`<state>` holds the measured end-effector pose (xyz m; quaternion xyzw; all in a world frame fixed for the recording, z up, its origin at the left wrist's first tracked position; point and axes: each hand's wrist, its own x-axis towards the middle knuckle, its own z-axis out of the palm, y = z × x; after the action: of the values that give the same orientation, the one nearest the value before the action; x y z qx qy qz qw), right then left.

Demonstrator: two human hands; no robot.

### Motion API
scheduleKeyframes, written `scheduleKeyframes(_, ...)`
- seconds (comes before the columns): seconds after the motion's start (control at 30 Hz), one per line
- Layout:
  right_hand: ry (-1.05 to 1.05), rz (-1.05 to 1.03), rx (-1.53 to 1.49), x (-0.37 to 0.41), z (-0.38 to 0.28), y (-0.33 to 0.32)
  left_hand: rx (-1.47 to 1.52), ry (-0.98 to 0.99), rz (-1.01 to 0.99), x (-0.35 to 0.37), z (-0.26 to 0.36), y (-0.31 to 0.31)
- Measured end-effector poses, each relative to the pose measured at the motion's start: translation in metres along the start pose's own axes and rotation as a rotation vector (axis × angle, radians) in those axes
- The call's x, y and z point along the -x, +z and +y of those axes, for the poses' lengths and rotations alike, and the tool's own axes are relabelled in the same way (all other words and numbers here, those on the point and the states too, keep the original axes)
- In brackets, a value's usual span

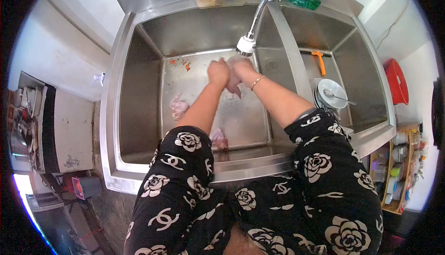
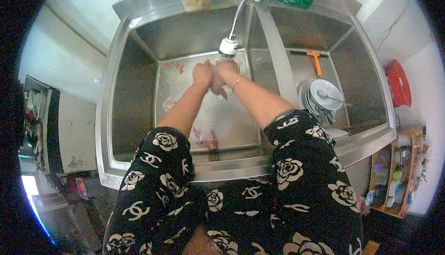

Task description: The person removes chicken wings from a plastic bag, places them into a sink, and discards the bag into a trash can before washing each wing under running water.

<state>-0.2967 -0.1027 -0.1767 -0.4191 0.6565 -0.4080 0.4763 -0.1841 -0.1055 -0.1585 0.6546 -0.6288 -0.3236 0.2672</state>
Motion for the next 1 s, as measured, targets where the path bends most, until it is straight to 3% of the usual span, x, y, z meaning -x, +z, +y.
scheduleKeyframes(0.07,0.1,-0.181,0.08,0.019,-0.027,0.002,-0.368,0.197,0.061,-0.024,-0.037,-0.004)
scheduleKeyframes(0.17,0.234,-0.413,0.052,0.05,-0.061,-0.005,0.567,-0.336,-0.156,-0.01,-0.023,-0.021)
scheduleKeyframes(0.2,0.277,-0.357,0.056,0.045,-0.056,-0.008,0.629,-0.416,-0.252,0.004,-0.007,-0.031)
scheduleKeyframes(0.3,0.314,-0.098,0.024,0.03,-0.042,-0.009,0.738,-0.296,-0.568,0.017,0.016,-0.036)
scheduleKeyframes(0.33,0.174,-0.154,0.297,0.018,-0.029,-0.01,0.801,-0.223,-0.571,0.011,0.01,-0.022)
scheduleKeyframes(0.37,0.028,-0.209,0.57,0.007,-0.017,-0.012,0.585,-0.167,-0.436,0.004,0.001,-0.012)
scheduleKeyframes(0.43,0.042,-0.236,0.479,0.018,-0.025,-0.01,0.158,-0.053,-0.165,0.005,0.004,-0.009)
scheduleKeyframes(0.47,0.199,-0.205,0.116,0.03,-0.031,-0.004,-0.015,0.03,-0.034,0.006,0.003,-0.014)
scheduleKeyframes(0.5,0.35,-0.169,-0.246,0.041,-0.04,-0.001,-0.004,0.044,-0.046,-0.004,-0.016,-0.014)
scheduleKeyframes(0.53,0.144,-0.409,-0.062,0.03,-0.027,-0.004,0.004,0.06,-0.058,-0.02,-0.045,-0.008)
scheduleKeyframes(0.57,-0.102,-0.597,0.081,0.019,-0.013,-0.007,0.183,-0.163,-0.095,-0.019,-0.039,-0.017)
scheduleKeyframes(0.6,0.072,-0.628,-0.005,0.047,-0.053,-0.013,0.356,-0.391,-0.09,-0.018,-0.032,-0.025)
scheduleKeyframes(0.63,0.249,-0.656,-0.091,0.064,-0.075,-0.016,0.444,-0.452,-0.125,-0.004,-0.01,-0.039)
scheduleKeyframes(0.7,-0.138,-0.543,0.247,0.013,-0.022,-0.012,0.624,-0.575,-0.199,0.016,0.017,-0.052)
scheduleKeyframes(0.77,0.068,-0.271,0.365,0.001,-0.01,-0.007,0.809,-0.44,-0.328,0.01,0.006,-0.035)
scheduleKeyframes(0.83,0.172,-0.048,0.021,0.017,-0.02,-0.008,0.864,-0.323,-0.447,0.006,0.0,-0.025)
scheduleKeyframes(0.87,0.218,0.064,-0.15,0.024,-0.027,-0.009,0.726,-0.374,-0.457,0.005,0.001,-0.023)
scheduleKeyframes(0.97,0.285,0.065,-0.328,0.013,-0.013,-0.014,0.756,-0.451,-0.768,0.031,0.022,-0.047)
scheduleKeyframes(1.0,0.263,0.053,-0.238,0.018,-0.022,-0.015,0.714,-0.394,-0.741,0.025,0.016,-0.038)
